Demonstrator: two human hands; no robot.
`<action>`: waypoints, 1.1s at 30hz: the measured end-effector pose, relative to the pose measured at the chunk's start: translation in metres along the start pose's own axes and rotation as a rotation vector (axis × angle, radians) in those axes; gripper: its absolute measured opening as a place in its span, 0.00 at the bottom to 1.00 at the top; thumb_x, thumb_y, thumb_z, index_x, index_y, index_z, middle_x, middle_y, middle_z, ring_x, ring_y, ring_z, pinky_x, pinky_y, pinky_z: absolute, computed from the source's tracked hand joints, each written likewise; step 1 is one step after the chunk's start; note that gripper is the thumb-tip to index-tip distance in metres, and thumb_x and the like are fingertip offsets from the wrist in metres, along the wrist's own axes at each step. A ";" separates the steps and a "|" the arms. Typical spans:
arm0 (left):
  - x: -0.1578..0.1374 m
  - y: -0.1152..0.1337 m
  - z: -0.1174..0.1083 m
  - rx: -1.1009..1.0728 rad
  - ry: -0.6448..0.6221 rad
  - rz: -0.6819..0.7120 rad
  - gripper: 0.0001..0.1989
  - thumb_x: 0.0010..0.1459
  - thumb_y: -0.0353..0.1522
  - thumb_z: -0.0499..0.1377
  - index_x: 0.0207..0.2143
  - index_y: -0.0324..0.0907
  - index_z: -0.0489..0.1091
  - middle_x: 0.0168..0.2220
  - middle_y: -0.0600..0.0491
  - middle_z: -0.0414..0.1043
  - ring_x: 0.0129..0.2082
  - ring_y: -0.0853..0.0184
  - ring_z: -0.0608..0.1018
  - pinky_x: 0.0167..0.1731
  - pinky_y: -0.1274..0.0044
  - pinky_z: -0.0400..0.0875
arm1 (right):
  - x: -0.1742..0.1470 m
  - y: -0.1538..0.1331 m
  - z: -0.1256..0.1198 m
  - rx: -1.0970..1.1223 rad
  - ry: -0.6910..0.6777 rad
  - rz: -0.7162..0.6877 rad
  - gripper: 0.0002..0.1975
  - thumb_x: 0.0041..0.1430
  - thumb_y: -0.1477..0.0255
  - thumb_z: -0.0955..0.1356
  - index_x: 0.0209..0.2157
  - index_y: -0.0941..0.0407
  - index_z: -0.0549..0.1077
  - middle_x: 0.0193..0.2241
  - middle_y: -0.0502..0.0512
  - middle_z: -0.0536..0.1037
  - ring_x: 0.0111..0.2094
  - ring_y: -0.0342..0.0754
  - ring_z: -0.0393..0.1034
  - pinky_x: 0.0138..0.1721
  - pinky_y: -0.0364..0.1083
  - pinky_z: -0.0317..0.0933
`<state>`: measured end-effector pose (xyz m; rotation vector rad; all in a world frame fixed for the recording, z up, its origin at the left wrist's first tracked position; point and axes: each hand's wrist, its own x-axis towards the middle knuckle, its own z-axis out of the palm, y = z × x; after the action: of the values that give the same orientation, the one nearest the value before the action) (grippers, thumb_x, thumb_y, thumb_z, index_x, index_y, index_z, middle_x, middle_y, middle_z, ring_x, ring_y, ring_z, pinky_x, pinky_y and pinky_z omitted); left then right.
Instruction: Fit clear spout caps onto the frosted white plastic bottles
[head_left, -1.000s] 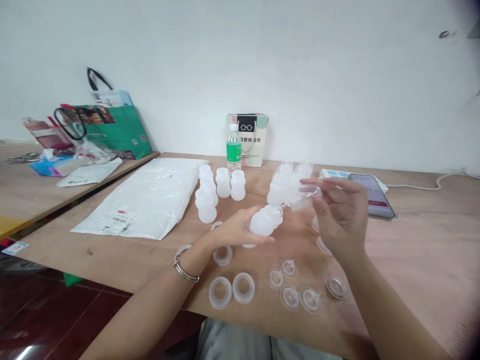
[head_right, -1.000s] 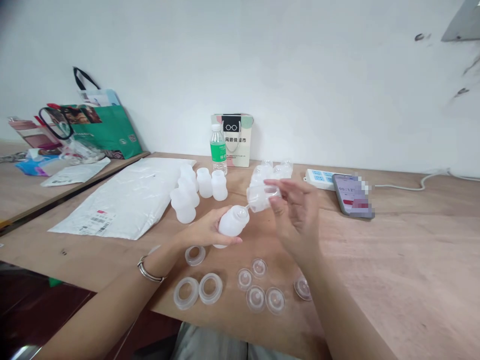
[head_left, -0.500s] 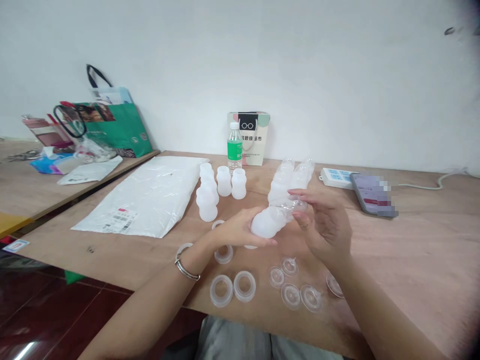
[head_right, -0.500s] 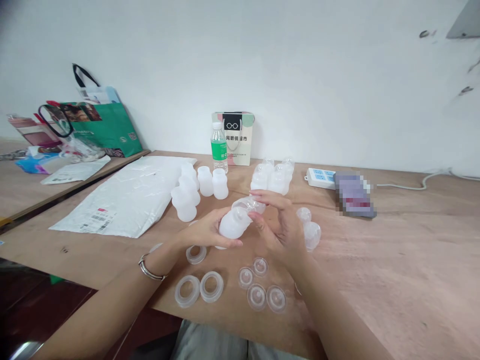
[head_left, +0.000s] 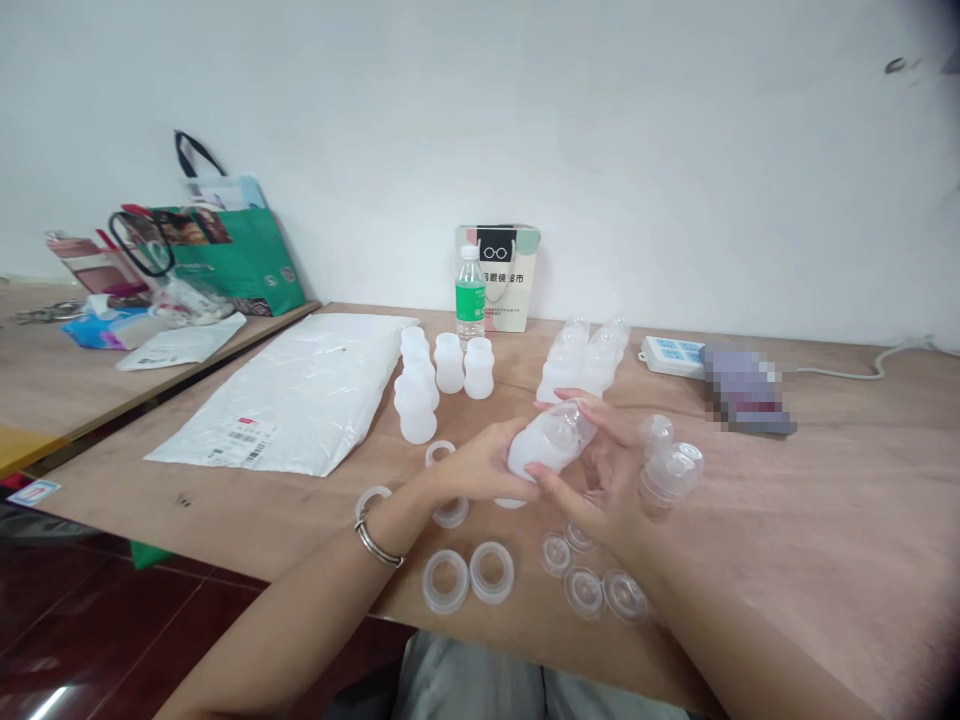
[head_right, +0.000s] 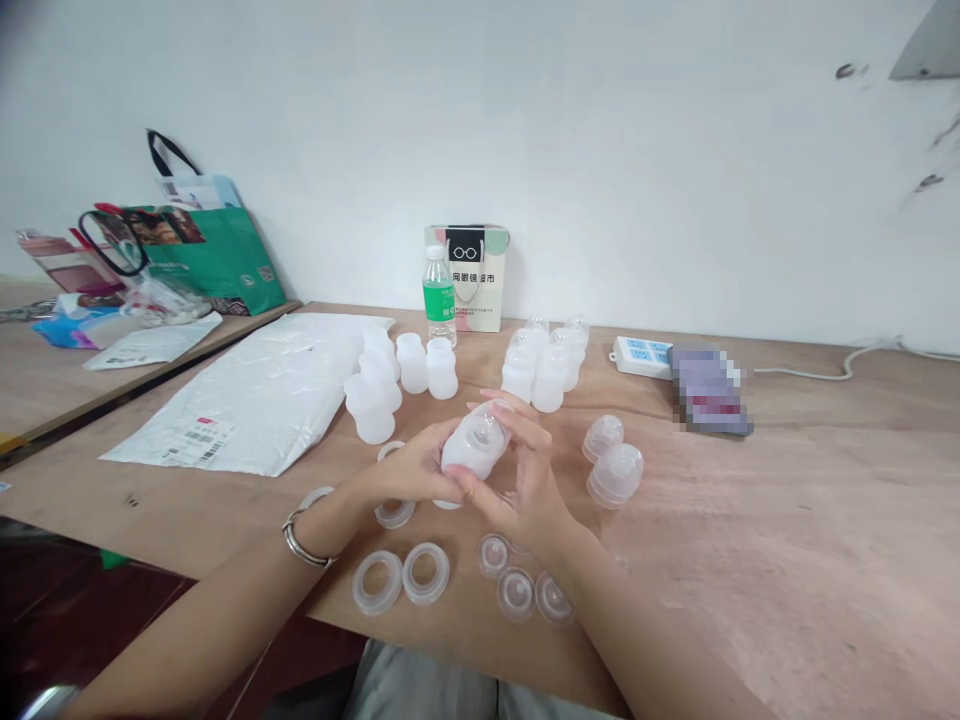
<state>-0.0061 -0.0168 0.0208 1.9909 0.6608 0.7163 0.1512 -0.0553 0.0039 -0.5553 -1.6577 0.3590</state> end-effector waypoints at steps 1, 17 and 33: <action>0.000 -0.001 0.000 -0.006 0.003 0.015 0.23 0.41 0.28 0.64 0.44 0.40 0.65 0.34 0.55 0.68 0.32 0.68 0.70 0.32 0.77 0.66 | -0.001 0.000 0.002 0.014 -0.001 0.002 0.35 0.50 0.77 0.72 0.55 0.40 0.54 0.55 0.57 0.62 0.51 0.56 0.68 0.48 0.61 0.67; 0.004 -0.010 0.004 -0.081 0.008 0.048 0.26 0.48 0.28 0.62 0.51 0.43 0.60 0.40 0.53 0.69 0.38 0.65 0.73 0.37 0.74 0.69 | -0.008 0.009 0.006 -0.220 -0.002 0.043 0.33 0.56 0.76 0.68 0.58 0.45 0.51 0.51 0.56 0.66 0.51 0.53 0.66 0.53 0.57 0.63; 0.006 -0.012 0.006 0.429 0.323 0.209 0.26 0.56 0.41 0.59 0.54 0.46 0.55 0.58 0.44 0.56 0.60 0.59 0.61 0.59 0.63 0.60 | 0.024 0.068 -0.045 -0.735 0.129 0.226 0.30 0.59 0.64 0.65 0.60 0.53 0.52 0.56 0.64 0.60 0.59 0.59 0.54 0.57 0.63 0.53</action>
<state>-0.0001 -0.0110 0.0094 2.3851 0.8596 1.1122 0.2038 0.0107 -0.0052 -1.2891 -1.5781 -0.1446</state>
